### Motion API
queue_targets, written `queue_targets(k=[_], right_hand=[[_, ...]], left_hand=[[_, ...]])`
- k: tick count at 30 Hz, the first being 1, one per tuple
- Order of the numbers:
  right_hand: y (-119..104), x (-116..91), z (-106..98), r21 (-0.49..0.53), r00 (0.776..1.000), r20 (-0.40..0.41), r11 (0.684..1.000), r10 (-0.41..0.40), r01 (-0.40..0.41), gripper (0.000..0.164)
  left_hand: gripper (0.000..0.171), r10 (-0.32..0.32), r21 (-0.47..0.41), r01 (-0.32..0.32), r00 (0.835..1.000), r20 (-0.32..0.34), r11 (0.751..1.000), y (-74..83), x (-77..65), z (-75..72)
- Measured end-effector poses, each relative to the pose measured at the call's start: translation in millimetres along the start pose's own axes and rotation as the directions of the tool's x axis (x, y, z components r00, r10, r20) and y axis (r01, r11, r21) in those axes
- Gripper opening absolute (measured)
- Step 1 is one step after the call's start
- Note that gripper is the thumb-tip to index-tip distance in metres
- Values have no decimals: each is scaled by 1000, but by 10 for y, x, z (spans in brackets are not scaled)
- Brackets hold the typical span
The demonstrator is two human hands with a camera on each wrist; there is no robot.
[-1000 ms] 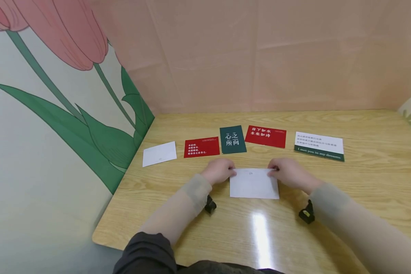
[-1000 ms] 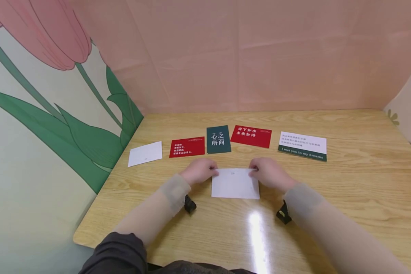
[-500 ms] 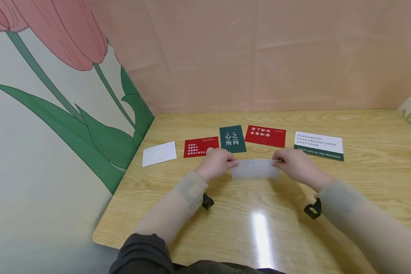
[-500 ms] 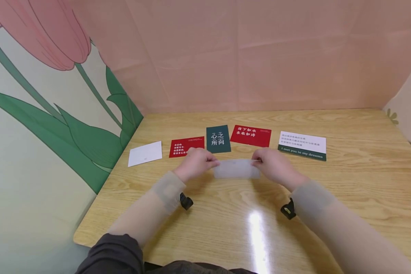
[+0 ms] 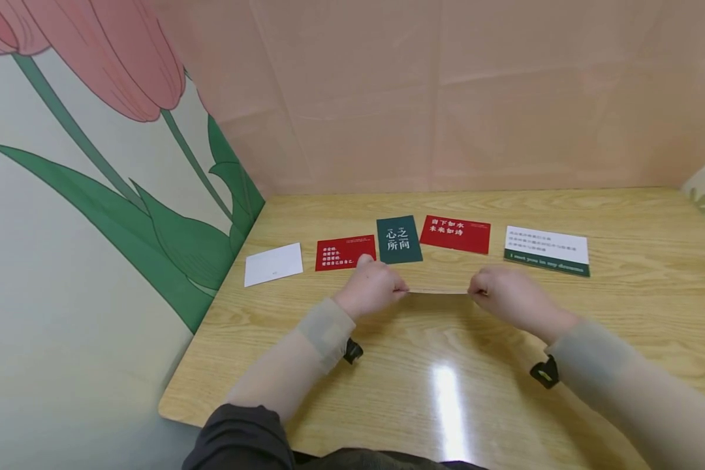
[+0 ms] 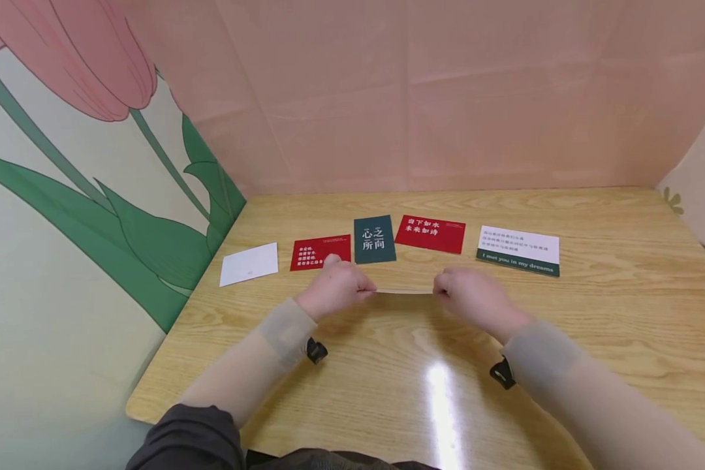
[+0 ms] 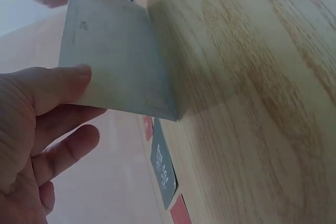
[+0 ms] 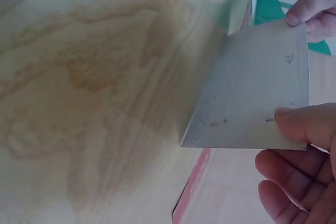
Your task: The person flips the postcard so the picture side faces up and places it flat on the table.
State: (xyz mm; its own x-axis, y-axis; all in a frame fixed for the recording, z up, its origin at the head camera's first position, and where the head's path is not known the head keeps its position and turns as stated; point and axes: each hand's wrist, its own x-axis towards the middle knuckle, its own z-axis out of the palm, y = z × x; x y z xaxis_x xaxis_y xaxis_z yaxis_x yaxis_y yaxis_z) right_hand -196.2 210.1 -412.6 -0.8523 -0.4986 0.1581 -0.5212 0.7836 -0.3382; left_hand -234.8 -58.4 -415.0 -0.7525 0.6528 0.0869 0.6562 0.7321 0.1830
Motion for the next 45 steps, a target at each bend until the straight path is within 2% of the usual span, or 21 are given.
queue_targets(k=[5,10,14,18,23,29,38,45], right_hand=[[6,-30,56,-9,1000,19,1000,-6,6,12],[27,-55,134,-4,999,49,1000,-12,12,12],[39,-73,200,-15,997,74,1000,-22,23,11],[48,-85,260,-9,992,129,1000,10,-9,11],[49,-93,311,-15,986,164,1000,18,-15,10],[36,-102,331,-47,985,168,998,-31,39,10],[40,-114,329,-52,982,185,997,-44,54,13],[27,-102,327,-52,977,211,998,-29,41,12]], left_hand=[[15,-15,-23,16,998,67,1000,8,-13,27],[16,-32,-61,42,987,159,997,16,-19,85],[17,-16,-44,27,974,224,999,19,-14,141],[19,0,-46,14,960,282,999,18,-10,187],[21,-13,-90,46,941,338,995,22,-28,232],[23,-22,-87,57,931,365,995,35,-49,272],[27,-18,-39,36,926,376,999,43,-52,326],[27,-27,-16,36,922,387,999,68,-66,302]])
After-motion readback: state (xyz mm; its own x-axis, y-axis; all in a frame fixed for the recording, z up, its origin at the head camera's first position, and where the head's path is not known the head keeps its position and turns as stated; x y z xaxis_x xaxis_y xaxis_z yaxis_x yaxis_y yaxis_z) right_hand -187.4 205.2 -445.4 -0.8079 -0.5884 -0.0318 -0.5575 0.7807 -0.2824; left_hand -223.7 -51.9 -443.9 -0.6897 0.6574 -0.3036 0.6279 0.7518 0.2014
